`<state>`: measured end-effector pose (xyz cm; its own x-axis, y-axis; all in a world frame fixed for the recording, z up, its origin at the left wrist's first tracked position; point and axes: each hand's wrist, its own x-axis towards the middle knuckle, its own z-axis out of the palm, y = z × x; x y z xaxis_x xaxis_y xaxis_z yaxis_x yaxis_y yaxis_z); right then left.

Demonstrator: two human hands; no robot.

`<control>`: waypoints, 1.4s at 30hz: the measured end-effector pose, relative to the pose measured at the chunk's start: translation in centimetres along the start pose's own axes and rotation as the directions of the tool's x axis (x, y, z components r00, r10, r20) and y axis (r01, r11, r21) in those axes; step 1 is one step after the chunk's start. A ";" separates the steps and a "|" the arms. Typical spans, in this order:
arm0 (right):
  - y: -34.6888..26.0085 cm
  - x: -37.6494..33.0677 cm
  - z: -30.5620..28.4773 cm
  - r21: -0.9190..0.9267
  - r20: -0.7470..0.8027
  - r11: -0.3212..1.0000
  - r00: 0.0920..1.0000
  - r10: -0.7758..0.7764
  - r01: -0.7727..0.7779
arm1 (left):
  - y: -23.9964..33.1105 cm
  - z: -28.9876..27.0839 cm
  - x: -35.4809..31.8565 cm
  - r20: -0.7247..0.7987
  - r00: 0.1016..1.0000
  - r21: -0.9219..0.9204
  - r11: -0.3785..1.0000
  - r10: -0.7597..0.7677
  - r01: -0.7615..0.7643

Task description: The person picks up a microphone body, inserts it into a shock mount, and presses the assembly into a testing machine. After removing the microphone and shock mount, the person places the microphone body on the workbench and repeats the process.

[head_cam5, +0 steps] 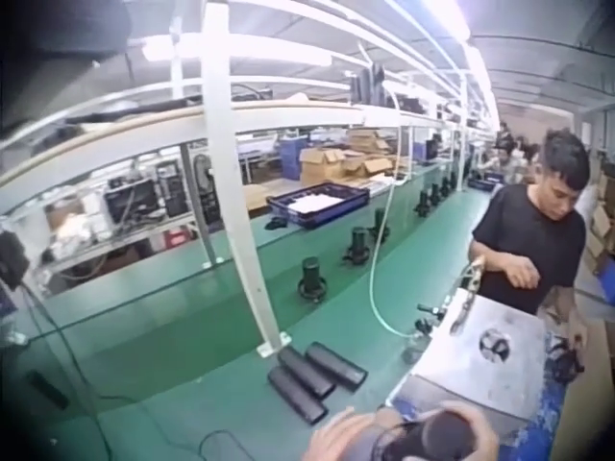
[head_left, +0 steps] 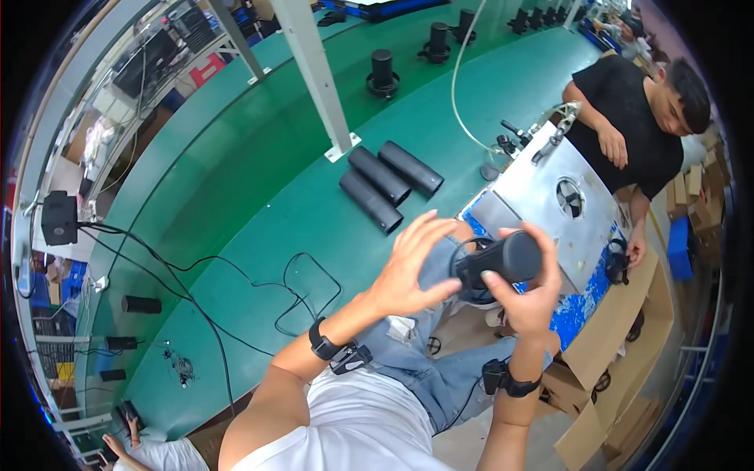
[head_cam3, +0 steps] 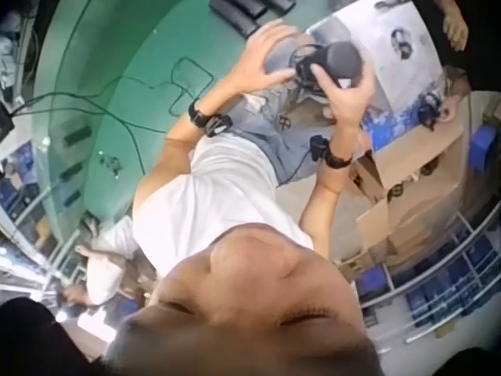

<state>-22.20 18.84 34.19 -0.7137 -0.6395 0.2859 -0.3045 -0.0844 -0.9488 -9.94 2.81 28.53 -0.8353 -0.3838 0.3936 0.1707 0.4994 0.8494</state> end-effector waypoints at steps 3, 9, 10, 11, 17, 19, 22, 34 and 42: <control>0.8 0.2 3.2 -0.144 0.225 0.972 0.963 -0.150 0.185 | -0.3 -0.8 -0.7 0.049 0.990 0.194 0.971 0.130 -0.138; 5.0 -1.5 3.6 -0.093 0.093 0.995 0.995 0.033 -0.024 | -7.4 -9.5 0.7 -0.361 0.929 0.374 0.900 -0.080 0.223; 7.2 -2.6 2.7 -0.114 0.077 0.988 0.990 0.117 -0.108 | -9.4 -12.4 1.7 -0.562 0.825 0.298 0.917 -0.057 0.266; 9.2 -3.7 1.6 -0.136 0.056 0.972 0.978 0.202 -0.193 | -11.0 -15.2 2.4 -0.707 0.705 0.251 0.910 -0.060 0.330; 14.8 -9.1 -0.5 0.120 -0.004 0.893 0.900 0.437 -0.433 | -24.1 -27.0 -1.9 -0.853 0.508 0.324 0.645 -0.116 0.692; 16.2 -10.3 -0.3 0.094 0.070 0.843 0.848 0.525 -0.529 | -25.3 -28.6 -2.9 -0.874 0.458 0.261 0.639 -0.161 0.724; 17.1 -11.5 -0.1 0.021 0.080 0.844 0.843 0.532 -0.535 | -24.1 -27.6 -1.5 -0.834 0.487 0.286 0.552 -0.258 0.783; 17.0 -11.1 0.2 -0.070 0.084 0.866 0.862 0.500 -0.495 | -14.0 -6.6 0.0 0.038 0.999 0.786 0.618 -0.010 -0.024; 15.5 -10.8 -1.6 0.104 0.001 0.856 0.860 0.510 -0.507 | -14.0 -5.8 -2.5 0.026 0.994 0.900 0.436 -0.109 0.025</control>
<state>-20.24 25.63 16.65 -0.7684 -0.5941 -0.2377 0.1671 0.1723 -0.9708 -7.15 -7.72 17.72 -0.8621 -0.4161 0.2891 -0.4165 0.9069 0.0634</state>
